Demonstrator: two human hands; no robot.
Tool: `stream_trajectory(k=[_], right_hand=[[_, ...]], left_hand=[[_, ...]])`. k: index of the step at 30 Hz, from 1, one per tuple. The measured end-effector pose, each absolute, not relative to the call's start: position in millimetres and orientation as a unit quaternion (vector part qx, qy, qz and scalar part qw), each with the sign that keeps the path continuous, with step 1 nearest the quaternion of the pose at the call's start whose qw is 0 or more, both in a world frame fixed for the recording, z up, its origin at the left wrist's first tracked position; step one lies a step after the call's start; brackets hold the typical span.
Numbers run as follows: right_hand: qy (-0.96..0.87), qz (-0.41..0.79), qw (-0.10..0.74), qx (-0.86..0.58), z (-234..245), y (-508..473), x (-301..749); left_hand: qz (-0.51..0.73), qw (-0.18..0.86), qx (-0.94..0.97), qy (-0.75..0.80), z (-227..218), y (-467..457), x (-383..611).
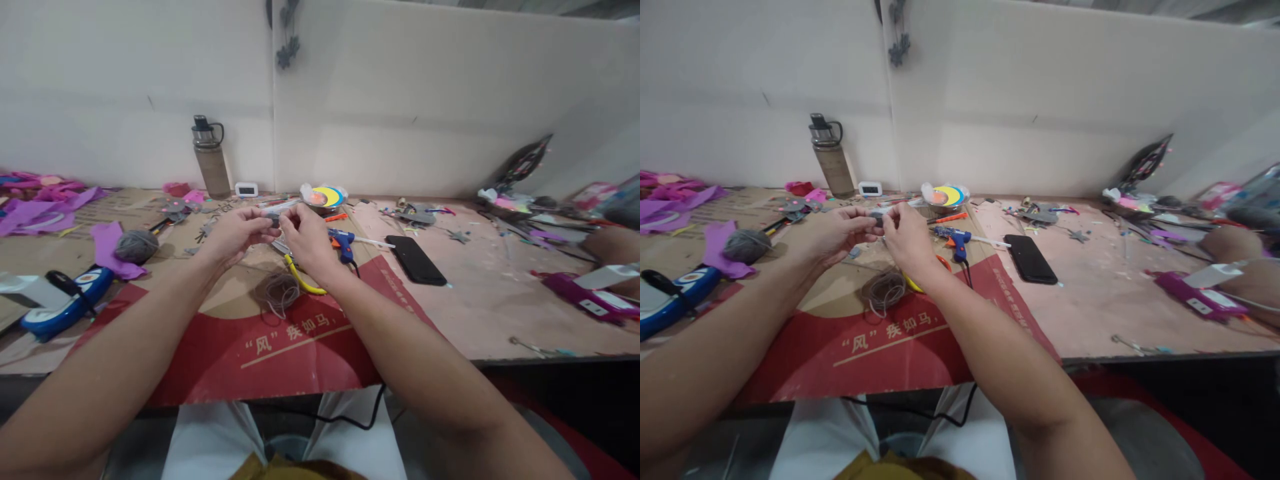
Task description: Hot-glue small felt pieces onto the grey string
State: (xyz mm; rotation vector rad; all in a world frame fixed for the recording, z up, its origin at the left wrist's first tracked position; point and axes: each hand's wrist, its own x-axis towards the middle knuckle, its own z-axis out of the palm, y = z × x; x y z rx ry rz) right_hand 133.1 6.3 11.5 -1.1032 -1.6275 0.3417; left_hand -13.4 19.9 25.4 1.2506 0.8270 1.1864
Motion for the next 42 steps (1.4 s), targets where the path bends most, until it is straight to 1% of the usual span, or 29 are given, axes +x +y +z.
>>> stream_trajectory(k=[5,9,16,25,29,33,37,42], right_hand=[[-0.698,0.102,0.526,-0.474,11.9,4.2,133.0],[-0.708,0.061,0.512,-0.483,12.0,2.1,132.3],[-0.711,0.043,0.494,-0.498,12.1,1.8,132.5],[-0.709,0.09,0.499,-0.49,12.7,1.9,132.3],[-0.709,0.107,0.503,-0.482,12.7,2.5,132.1],[-0.711,0.125,0.508,-0.47,12.1,4.1,132.3],[-0.7,0.158,0.52,-0.464,10.8,6.2,133.1],[-0.687,0.191,0.531,-0.457,9.6,8.2,132.4]], left_hand=[[0.508,0.575,0.543,0.341,27.6,18.2,-14.0],[0.514,0.541,0.559,0.363,26.0,19.1,-12.6],[0.533,0.506,0.556,0.388,27.1,16.3,-7.4],[0.555,0.523,0.529,0.371,27.6,13.9,-5.3],[0.539,0.55,0.54,0.34,27.4,13.9,-6.3],[0.527,0.554,0.547,0.34,26.3,16.3,-8.6],[0.524,0.54,0.544,0.372,25.0,18.1,-10.8],[0.533,0.472,0.57,0.41,24.4,16.7,-9.8]])
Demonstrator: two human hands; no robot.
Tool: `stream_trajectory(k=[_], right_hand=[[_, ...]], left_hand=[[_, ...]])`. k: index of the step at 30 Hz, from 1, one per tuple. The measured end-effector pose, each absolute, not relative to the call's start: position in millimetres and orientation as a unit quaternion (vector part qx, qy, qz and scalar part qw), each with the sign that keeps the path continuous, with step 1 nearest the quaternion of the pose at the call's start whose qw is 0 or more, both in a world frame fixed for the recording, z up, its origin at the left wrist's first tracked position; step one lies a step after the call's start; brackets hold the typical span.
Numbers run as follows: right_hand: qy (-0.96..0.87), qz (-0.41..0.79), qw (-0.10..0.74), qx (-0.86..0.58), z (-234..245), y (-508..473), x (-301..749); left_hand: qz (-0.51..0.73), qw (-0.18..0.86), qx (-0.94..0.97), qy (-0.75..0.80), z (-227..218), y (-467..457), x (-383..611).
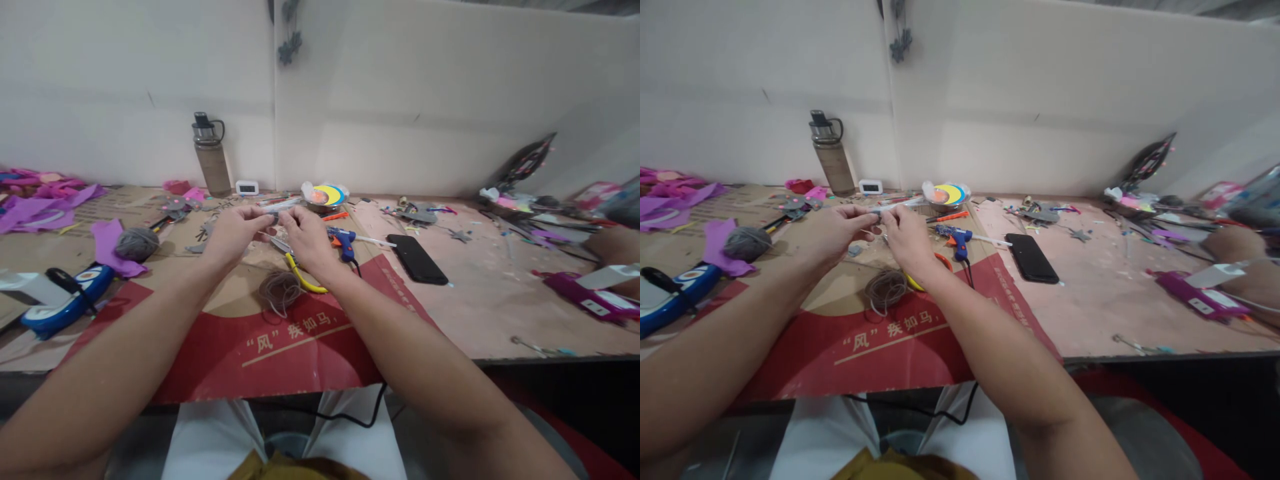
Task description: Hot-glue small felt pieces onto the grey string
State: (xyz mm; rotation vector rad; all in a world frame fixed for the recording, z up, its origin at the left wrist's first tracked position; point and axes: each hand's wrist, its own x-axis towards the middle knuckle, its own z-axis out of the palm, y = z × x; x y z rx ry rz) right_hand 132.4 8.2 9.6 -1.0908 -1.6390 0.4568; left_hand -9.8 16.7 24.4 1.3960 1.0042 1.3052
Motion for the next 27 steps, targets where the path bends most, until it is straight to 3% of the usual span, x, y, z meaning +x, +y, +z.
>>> stream_trajectory(k=[12,21,27], right_hand=[[-0.665,0.224,0.579,-0.416,9.5,4.2,127.8],[-0.646,0.235,0.584,-0.432,12.3,3.4,127.8],[-0.639,0.234,0.593,-0.43,10.6,5.7,128.5]], left_hand=[[0.572,0.479,0.54,0.389,28.0,13.6,-7.3],[0.546,0.581,0.487,0.356,26.9,16.7,-10.9],[0.549,0.593,0.48,0.342,25.5,19.1,-10.5]])
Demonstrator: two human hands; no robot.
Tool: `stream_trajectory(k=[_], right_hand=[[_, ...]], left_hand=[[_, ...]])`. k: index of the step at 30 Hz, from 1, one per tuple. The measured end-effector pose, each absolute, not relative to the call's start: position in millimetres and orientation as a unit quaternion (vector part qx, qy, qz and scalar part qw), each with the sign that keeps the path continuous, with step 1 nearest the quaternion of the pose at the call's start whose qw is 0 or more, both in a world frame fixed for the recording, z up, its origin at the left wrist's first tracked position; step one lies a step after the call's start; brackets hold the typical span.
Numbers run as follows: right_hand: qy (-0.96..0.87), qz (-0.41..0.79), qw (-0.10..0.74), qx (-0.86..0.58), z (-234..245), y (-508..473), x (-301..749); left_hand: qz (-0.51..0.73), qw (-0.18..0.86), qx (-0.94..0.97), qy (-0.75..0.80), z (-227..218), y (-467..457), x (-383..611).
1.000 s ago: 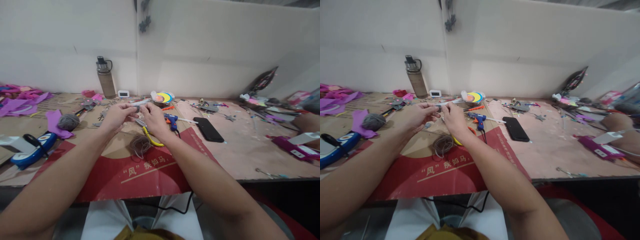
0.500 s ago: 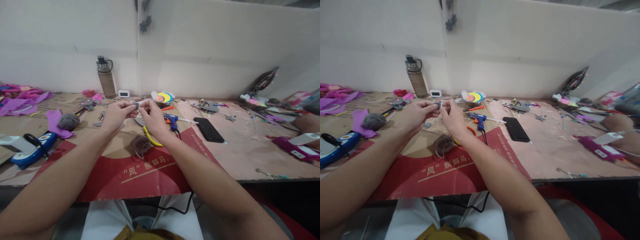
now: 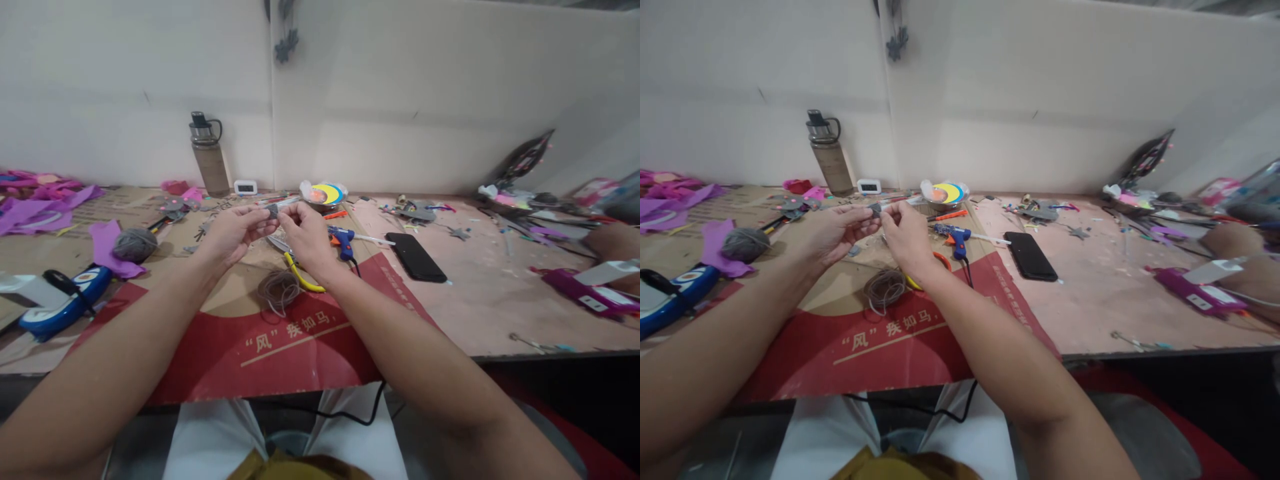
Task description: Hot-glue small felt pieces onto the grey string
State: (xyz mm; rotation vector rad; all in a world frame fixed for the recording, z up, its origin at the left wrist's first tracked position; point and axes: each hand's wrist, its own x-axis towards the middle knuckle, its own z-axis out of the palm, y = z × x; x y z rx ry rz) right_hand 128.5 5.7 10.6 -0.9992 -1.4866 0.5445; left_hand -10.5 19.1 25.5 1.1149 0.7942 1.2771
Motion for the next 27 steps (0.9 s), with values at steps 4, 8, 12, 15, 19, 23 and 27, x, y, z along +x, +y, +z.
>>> stream_trajectory(k=[4,8,12,15,19,23,27], right_hand=[[-0.642,0.228,0.587,-0.437,10.8,5.5,128.7],[-0.642,0.234,0.582,-0.441,12.7,3.1,127.9],[-0.645,0.241,0.574,-0.444,13.6,1.7,126.5],[-0.646,0.236,0.572,-0.447,12.7,2.4,126.0],[-0.645,0.233,0.568,-0.455,11.8,3.2,126.0],[-0.646,0.227,0.566,-0.458,11.5,3.3,126.3],[-0.654,0.215,0.56,-0.462,10.4,3.8,126.5]], left_hand=[[0.551,0.593,0.479,0.34,25.5,19.1,-9.5],[0.548,0.586,0.482,0.351,26.5,18.8,-9.4],[0.553,0.581,0.488,0.346,26.0,19.2,-10.1],[0.556,0.576,0.489,0.345,26.0,18.5,-9.6],[0.558,0.575,0.483,0.353,26.8,17.5,-8.6],[0.548,0.577,0.487,0.361,26.2,19.0,-9.3],[0.543,0.564,0.509,0.359,24.6,20.2,-9.5]])
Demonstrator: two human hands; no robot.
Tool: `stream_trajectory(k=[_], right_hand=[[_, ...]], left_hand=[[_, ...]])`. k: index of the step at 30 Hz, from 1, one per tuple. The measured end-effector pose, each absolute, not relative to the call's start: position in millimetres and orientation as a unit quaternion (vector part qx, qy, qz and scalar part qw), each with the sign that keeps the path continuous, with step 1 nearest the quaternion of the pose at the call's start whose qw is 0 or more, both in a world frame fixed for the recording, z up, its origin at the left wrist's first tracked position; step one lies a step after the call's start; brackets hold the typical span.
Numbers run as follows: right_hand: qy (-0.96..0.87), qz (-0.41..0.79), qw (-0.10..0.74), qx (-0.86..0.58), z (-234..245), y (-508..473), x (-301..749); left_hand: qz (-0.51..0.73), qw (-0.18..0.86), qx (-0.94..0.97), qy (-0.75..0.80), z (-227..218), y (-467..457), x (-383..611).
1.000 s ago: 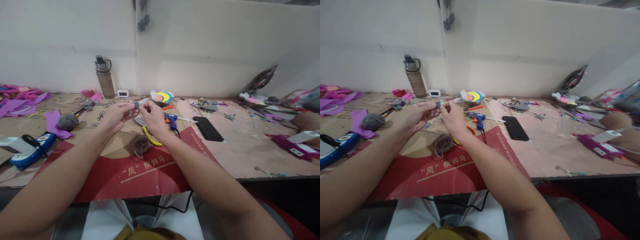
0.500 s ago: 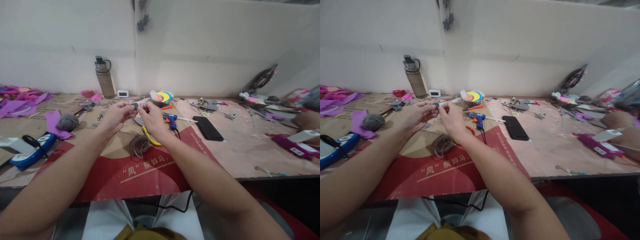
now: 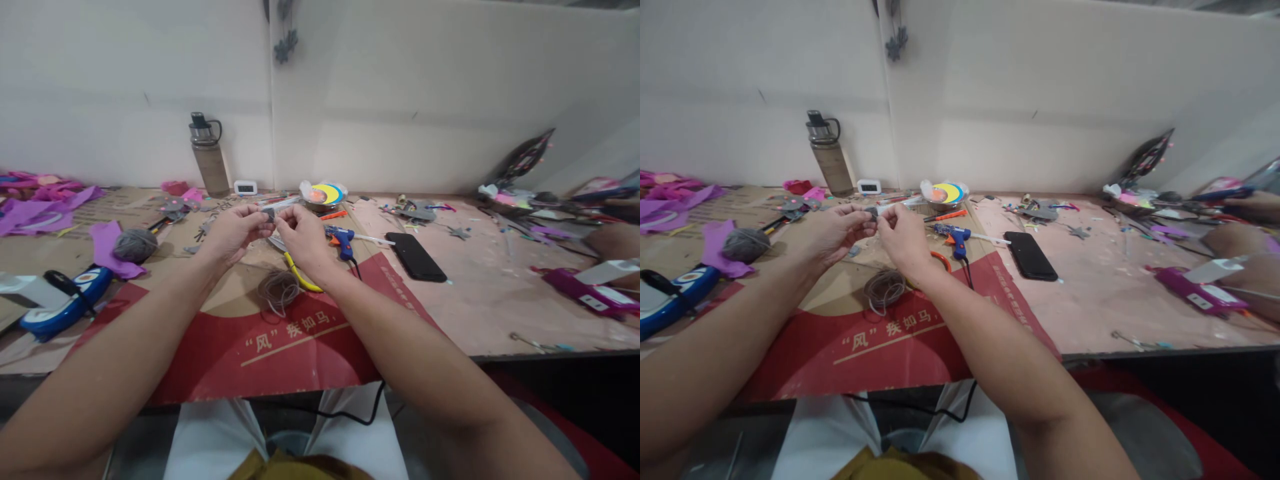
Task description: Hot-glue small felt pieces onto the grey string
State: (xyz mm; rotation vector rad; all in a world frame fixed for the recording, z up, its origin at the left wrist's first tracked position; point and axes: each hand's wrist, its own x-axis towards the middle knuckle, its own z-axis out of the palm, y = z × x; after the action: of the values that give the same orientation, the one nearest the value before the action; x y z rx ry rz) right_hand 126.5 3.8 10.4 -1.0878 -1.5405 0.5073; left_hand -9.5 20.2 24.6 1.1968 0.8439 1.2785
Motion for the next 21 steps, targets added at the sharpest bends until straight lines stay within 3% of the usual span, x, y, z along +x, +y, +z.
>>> stream_trajectory(k=[13,21], right_hand=[[-0.687,0.222,0.514,-0.463,3,10,129],[-0.688,0.328,0.456,-0.46,5,23,139]], left_hand=[[0.504,0.488,0.578,0.417,23,24,-18],[0.611,0.411,0.502,0.454,19,55,-49]])
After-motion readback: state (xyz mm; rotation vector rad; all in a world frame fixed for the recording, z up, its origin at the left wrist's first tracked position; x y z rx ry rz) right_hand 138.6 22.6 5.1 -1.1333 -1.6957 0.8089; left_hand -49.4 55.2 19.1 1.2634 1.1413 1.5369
